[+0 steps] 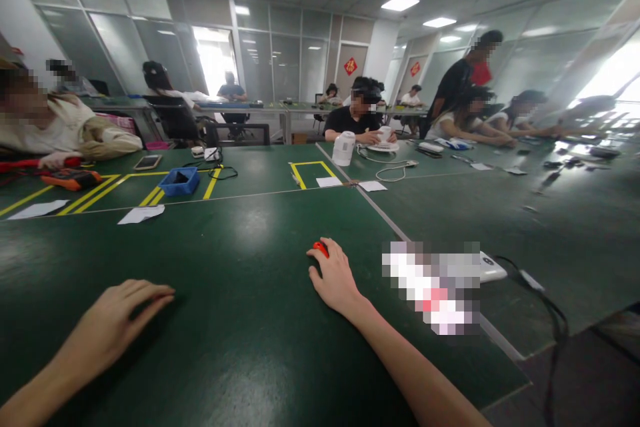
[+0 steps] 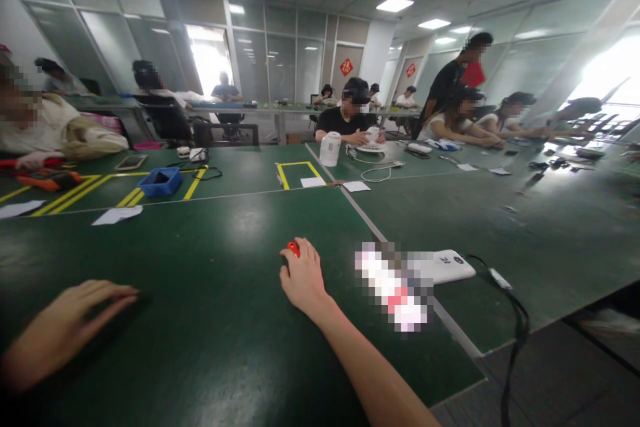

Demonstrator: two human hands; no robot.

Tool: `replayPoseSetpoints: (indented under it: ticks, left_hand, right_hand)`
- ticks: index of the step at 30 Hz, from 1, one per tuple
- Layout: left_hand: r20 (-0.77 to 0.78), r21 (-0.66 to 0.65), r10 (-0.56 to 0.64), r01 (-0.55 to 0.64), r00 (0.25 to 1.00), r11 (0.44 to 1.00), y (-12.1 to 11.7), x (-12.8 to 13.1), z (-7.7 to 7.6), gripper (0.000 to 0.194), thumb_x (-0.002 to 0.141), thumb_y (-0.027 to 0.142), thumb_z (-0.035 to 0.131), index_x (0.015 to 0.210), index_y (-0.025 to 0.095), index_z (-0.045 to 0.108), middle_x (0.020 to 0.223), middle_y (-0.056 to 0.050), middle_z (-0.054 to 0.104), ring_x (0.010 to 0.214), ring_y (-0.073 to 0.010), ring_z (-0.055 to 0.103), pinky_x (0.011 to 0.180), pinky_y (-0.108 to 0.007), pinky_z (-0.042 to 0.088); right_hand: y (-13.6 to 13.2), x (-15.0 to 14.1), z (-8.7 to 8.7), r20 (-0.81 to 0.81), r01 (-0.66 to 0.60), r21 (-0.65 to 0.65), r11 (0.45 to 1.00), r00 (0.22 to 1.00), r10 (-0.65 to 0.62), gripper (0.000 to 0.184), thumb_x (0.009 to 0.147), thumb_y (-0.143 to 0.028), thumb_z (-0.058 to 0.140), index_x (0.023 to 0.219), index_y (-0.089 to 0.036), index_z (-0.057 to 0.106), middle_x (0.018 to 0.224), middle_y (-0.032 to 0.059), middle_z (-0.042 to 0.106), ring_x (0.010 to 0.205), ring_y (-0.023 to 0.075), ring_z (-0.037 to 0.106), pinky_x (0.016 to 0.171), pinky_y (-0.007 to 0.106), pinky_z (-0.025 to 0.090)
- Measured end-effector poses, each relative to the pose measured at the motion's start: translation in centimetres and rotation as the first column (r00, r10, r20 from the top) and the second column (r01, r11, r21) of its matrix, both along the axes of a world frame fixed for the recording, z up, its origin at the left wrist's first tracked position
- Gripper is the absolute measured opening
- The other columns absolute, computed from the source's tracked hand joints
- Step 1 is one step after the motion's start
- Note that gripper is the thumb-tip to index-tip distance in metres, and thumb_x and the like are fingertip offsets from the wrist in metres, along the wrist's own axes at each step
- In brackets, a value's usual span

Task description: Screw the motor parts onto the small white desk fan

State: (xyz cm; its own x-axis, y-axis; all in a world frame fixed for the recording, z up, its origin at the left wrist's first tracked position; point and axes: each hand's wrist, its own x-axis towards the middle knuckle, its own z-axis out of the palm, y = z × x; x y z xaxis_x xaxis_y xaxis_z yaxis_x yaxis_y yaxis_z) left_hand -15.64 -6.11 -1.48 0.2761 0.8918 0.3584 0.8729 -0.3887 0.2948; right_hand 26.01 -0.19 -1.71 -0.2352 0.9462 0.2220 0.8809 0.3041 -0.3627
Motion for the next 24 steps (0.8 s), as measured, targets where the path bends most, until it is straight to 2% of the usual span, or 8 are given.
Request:
replayPoseSetpoints:
  ticks: [2, 6, 10, 14, 18, 21, 24]
  left_hand:
    - [0.003, -0.080, -0.062, 0.062, 0.998, 0.995, 1.3, 3.8, -0.8, 0.031, 0.097, 0.054, 0.051, 0.101, 0.032, 0.072, 0.097, 0.004, 0.075, 0.092, -0.0198, 0.067, 0.085, -0.038, 0.054]
    - [0.028, -0.117, -0.156, 0.158, 0.987, 0.980, 2.7, 11.2, -0.9, 0.031, 0.098, 0.045, 0.048, 0.094, 0.026, 0.073, 0.096, -0.004, 0.075, 0.091, -0.0206, 0.066, 0.082, -0.036, 0.053]
    - [0.075, -0.100, -0.211, 0.218, 0.975, 0.971, 3.7, 15.6, -1.1, 0.027, 0.099, 0.036, 0.048, 0.095, 0.024, 0.071, 0.097, -0.004, 0.074, 0.093, -0.0198, 0.065, 0.089, -0.037, 0.053]
    - [0.123, -0.069, -0.203, 0.213, 0.971, 0.975, 4.5, 18.5, -1.9, 0.027, 0.100, 0.033, 0.048, 0.110, 0.023, 0.070, 0.110, -0.007, 0.074, 0.106, -0.0216, 0.065, 0.096, -0.040, 0.053]
    - [0.023, -0.066, -0.204, 0.205, 0.979, 0.976, 4.6, 20.3, -2.6, 0.041, 0.099, 0.041, 0.053, 0.136, 0.022, 0.060, 0.132, -0.010, 0.069, 0.126, -0.0278, 0.058, 0.105, -0.048, 0.048]
    - [-0.060, -0.096, -0.227, 0.220, 0.972, 0.971, 4.3, 20.4, -2.8, 0.048, 0.101, 0.046, 0.050, 0.143, 0.024, 0.055, 0.145, -0.010, 0.061, 0.136, -0.0302, 0.052, 0.112, -0.053, 0.042]
    - [-0.091, -0.152, -0.307, 0.291, 0.947, 0.944, 4.0, 19.4, -2.7, 0.051, 0.101, 0.051, 0.048, 0.146, 0.026, 0.053, 0.152, -0.009, 0.055, 0.144, -0.0295, 0.046, 0.117, -0.052, 0.040]
  right_hand:
    - [0.0, 0.0, 0.0, -0.005, 0.000, 0.004, 1.000, 1.000, 0.000, 0.035, 0.093, -0.016, 0.058, 0.126, -0.015, 0.069, 0.154, 0.0210, 0.047, 0.149, 0.0346, 0.036, 0.118, 0.055, 0.035]
    - [0.0, 0.0, -0.1, -0.009, -0.001, 0.012, 1.000, 1.000, 0.001, 0.036, 0.093, -0.015, 0.058, 0.126, -0.015, 0.069, 0.153, 0.0209, 0.047, 0.150, 0.0345, 0.035, 0.119, 0.054, 0.033]
    - [0.0, 0.0, -0.1, -0.012, -0.006, 0.013, 1.000, 1.000, 0.006, 0.035, 0.092, -0.015, 0.059, 0.126, -0.013, 0.070, 0.153, 0.0214, 0.047, 0.149, 0.0350, 0.036, 0.121, 0.052, 0.032]
    - [0.0, 0.0, -0.2, -0.015, -0.004, 0.027, 1.000, 1.000, 0.004, 0.035, 0.092, -0.014, 0.058, 0.125, -0.013, 0.070, 0.152, 0.0214, 0.048, 0.149, 0.0348, 0.037, 0.120, 0.051, 0.033]
    - [0.1, 0.1, -0.4, -0.014, -0.004, 0.044, 0.999, 1.000, 0.005, 0.034, 0.092, -0.015, 0.059, 0.124, -0.014, 0.070, 0.151, 0.0204, 0.049, 0.148, 0.0346, 0.038, 0.120, 0.051, 0.033]
    - [0.1, 0.1, -0.6, -0.016, -0.006, 0.054, 0.999, 1.000, 0.006, 0.034, 0.091, -0.014, 0.059, 0.123, -0.014, 0.070, 0.150, 0.0203, 0.049, 0.147, 0.0348, 0.038, 0.120, 0.051, 0.034]
    - [0.2, 0.2, -0.8, -0.018, -0.010, 0.063, 0.998, 1.000, 0.012, 0.033, 0.092, -0.014, 0.058, 0.123, -0.015, 0.070, 0.149, 0.0201, 0.050, 0.147, 0.0345, 0.038, 0.119, 0.052, 0.035]
